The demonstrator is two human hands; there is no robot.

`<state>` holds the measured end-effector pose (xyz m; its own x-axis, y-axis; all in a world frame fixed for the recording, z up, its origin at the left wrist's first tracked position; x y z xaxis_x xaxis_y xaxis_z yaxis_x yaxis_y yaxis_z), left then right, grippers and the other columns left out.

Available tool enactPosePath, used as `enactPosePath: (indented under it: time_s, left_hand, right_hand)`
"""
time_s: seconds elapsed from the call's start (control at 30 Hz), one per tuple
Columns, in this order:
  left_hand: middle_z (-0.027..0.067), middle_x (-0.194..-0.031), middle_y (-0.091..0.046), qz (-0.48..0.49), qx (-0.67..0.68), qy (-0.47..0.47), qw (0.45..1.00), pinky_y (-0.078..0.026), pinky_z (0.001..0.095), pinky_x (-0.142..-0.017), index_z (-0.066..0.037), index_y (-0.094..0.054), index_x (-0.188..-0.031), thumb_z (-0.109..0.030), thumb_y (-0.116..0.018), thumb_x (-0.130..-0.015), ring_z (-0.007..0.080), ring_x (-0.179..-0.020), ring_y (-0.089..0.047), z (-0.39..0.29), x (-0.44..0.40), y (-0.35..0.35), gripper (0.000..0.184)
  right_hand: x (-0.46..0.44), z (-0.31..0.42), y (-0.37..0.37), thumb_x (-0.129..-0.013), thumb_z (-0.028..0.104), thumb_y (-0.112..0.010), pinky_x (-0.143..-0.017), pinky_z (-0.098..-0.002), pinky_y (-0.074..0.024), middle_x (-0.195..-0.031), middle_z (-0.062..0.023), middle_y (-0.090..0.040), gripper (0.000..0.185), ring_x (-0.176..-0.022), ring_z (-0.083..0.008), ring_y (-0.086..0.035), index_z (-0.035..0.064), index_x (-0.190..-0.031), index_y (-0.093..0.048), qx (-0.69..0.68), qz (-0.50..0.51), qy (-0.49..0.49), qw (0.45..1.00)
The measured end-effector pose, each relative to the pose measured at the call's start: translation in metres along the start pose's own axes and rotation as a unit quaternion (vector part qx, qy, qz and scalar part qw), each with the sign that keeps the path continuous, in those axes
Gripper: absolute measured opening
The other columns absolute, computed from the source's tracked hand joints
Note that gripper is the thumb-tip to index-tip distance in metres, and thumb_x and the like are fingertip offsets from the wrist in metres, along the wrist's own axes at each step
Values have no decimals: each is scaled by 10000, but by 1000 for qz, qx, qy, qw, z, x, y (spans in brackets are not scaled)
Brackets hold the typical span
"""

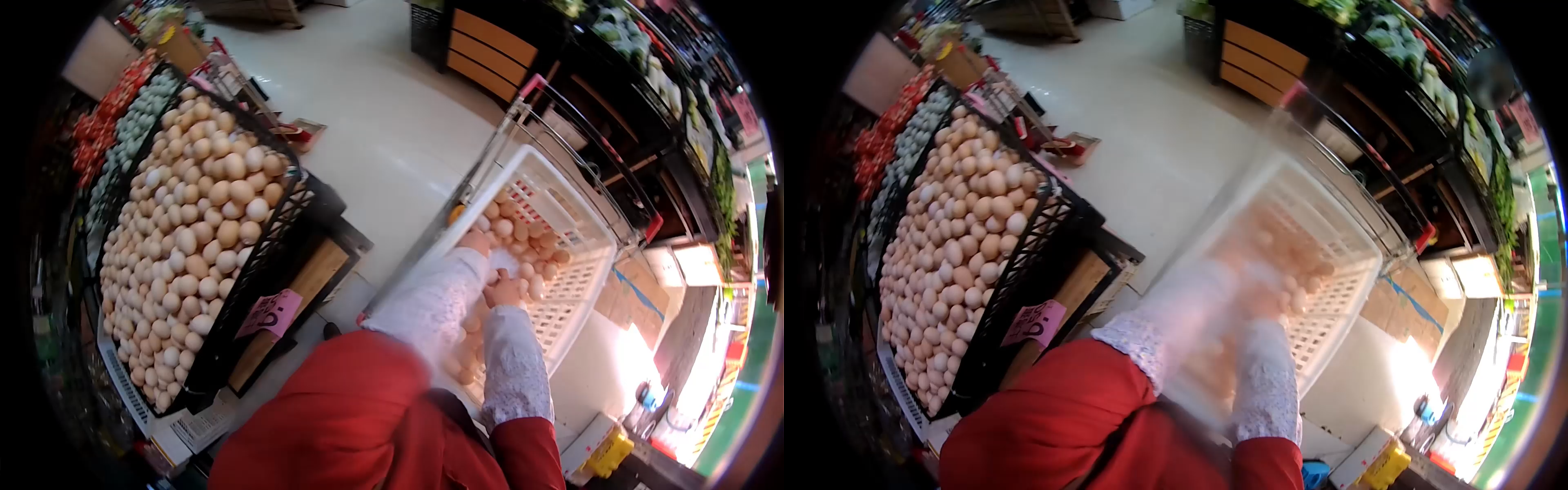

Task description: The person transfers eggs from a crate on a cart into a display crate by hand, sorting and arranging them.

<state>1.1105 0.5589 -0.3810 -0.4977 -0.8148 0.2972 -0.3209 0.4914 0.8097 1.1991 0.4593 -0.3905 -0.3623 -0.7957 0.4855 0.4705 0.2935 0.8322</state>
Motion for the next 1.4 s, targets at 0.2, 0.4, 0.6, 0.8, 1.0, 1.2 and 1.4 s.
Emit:
enactPosePath:
  time_s: [0.2,0.4,0.6,0.8,1.0,1.2,1.4]
  left_hand:
    - [101,-836,-637,149,112,-64,980,-526,343,-658,-36,-649,-948,-216,-746,-726,187,-764,-630,-68,66,86,302]
    - [78,-762,-637,175,396,-53,900,-512,317,-524,-20,-646,-933,-243,-817,-671,149,-641,-617,-80,163,200,385]
    - [82,-986,-635,-14,497,-57,866,-504,272,-563,-27,-578,-1154,-243,-840,-666,124,-804,-601,57,326,357,594]
    - [111,-1115,-609,-373,182,185,891,-524,291,-768,6,-538,-1217,-300,-796,-719,176,-980,-608,295,567,461,639]
    - [87,-1012,-640,-464,168,379,783,-515,264,-621,1,-558,-1239,-314,-830,-669,132,-800,-608,447,778,466,706]
    - [138,-987,-677,-448,103,445,769,-535,323,-714,13,-618,-1136,-331,-838,-608,189,-808,-655,516,852,427,668]
    - [199,-1062,-621,-493,86,383,776,-476,399,-868,-62,-630,-1141,-356,-790,-633,334,-972,-575,521,858,393,608]
  right_hand:
    - [10,18,17,-823,309,-520,-873,-403,-444,-958,-112,-677,337,-956,-238,-614,114,-1068,-643,292,9,37,955]
    - [-28,-5,-1,-772,551,-554,-625,-363,-447,-790,-51,-596,451,-731,-205,-573,171,-1012,-597,76,25,38,996]
    - [-49,-51,-15,-809,645,-568,-429,-333,-437,-656,18,-533,444,-570,-188,-544,283,-1066,-556,-655,120,-134,734]
    - [17,-2,107,-844,592,-528,-528,-299,-462,-929,-1,-585,505,-688,-166,-559,296,-1251,-485,-683,-6,0,730]
    - [126,100,231,-877,565,-501,-532,-276,-464,-1006,-14,-589,515,-714,-149,-550,272,-1299,-468,-660,-108,154,727]
    - [177,296,232,-894,487,-504,-636,-227,-430,-1239,-23,-532,507,-844,-119,-517,183,-1300,-490,-572,58,303,760]
    - [328,597,73,-880,505,-529,-503,-236,-422,-883,-5,-598,515,-596,-110,-505,116,-1217,-539,-376,316,330,806]
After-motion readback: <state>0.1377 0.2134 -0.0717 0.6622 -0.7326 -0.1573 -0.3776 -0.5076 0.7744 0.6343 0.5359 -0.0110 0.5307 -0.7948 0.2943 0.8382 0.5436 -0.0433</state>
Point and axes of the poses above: each hand's wrist, its own x-axis away from the middle knuckle, its own y-axis out of the back of the hand, z = x × y, the point moved 8 cm from there along -x, towards the middle knuckle
